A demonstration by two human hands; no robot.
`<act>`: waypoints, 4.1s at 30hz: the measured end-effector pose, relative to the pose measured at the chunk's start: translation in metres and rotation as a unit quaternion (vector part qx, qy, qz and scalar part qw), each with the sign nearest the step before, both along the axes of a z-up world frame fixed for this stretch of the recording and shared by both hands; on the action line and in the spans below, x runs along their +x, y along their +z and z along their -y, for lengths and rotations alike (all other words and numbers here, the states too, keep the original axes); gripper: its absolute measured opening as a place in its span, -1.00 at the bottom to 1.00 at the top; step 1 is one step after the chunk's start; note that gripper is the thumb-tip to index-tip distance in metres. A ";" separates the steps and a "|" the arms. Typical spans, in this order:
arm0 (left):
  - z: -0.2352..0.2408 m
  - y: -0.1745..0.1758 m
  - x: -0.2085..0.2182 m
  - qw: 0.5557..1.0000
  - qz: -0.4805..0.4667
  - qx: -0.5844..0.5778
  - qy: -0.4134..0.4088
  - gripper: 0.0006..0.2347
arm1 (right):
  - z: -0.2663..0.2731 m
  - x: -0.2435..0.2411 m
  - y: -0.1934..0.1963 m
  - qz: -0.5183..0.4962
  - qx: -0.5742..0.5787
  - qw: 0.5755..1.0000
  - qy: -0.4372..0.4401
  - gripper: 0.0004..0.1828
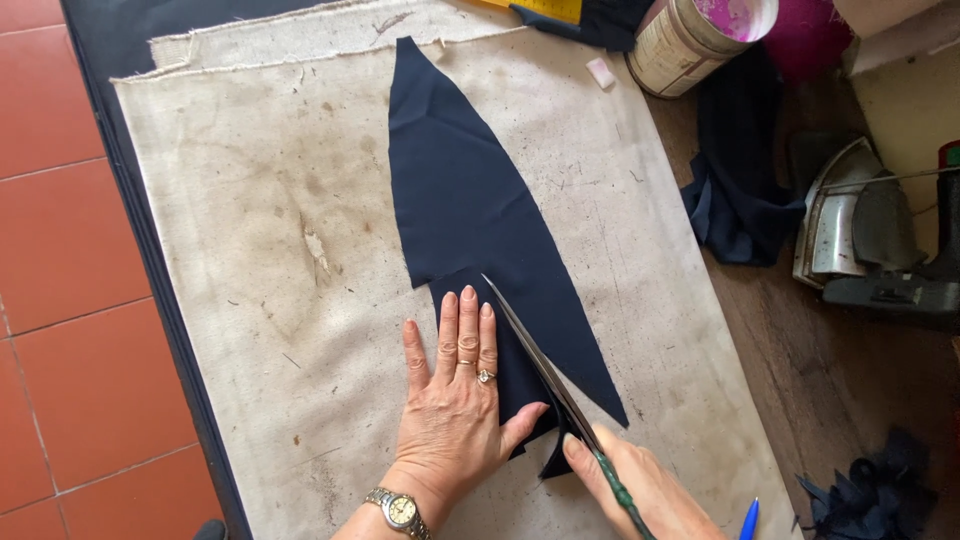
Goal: A person uses large tailor's scissors to cut out a pattern piece from dark blue fabric on a padded work table.
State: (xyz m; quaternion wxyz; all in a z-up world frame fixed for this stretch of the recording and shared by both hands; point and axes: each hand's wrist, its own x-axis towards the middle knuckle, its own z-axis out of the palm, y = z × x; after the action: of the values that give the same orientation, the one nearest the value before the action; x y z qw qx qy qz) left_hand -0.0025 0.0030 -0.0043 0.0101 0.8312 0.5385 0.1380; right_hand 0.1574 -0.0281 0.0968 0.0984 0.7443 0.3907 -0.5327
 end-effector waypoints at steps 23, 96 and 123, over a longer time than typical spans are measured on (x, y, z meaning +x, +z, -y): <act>0.000 0.001 0.001 1.000 -0.014 0.002 -0.003 -0.11 | 0.006 0.072 -0.033 0.162 0.192 0.952 -0.174 -0.49; -0.139 0.006 -0.065 0.868 -0.026 -0.045 -0.494 -0.33 | 0.013 -0.056 -0.051 0.293 0.487 0.745 -0.349 -0.47; -0.136 0.015 -0.060 0.870 0.003 -0.010 -0.492 -0.37 | -0.015 -0.048 -0.092 0.398 0.306 0.847 -0.175 -0.37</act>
State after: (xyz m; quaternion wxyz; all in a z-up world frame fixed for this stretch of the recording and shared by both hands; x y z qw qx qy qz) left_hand -0.0624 0.1387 0.0103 0.0865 0.9880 0.0609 0.1127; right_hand 0.1091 -0.0127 0.0045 -0.0824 0.9409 0.3242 -0.0528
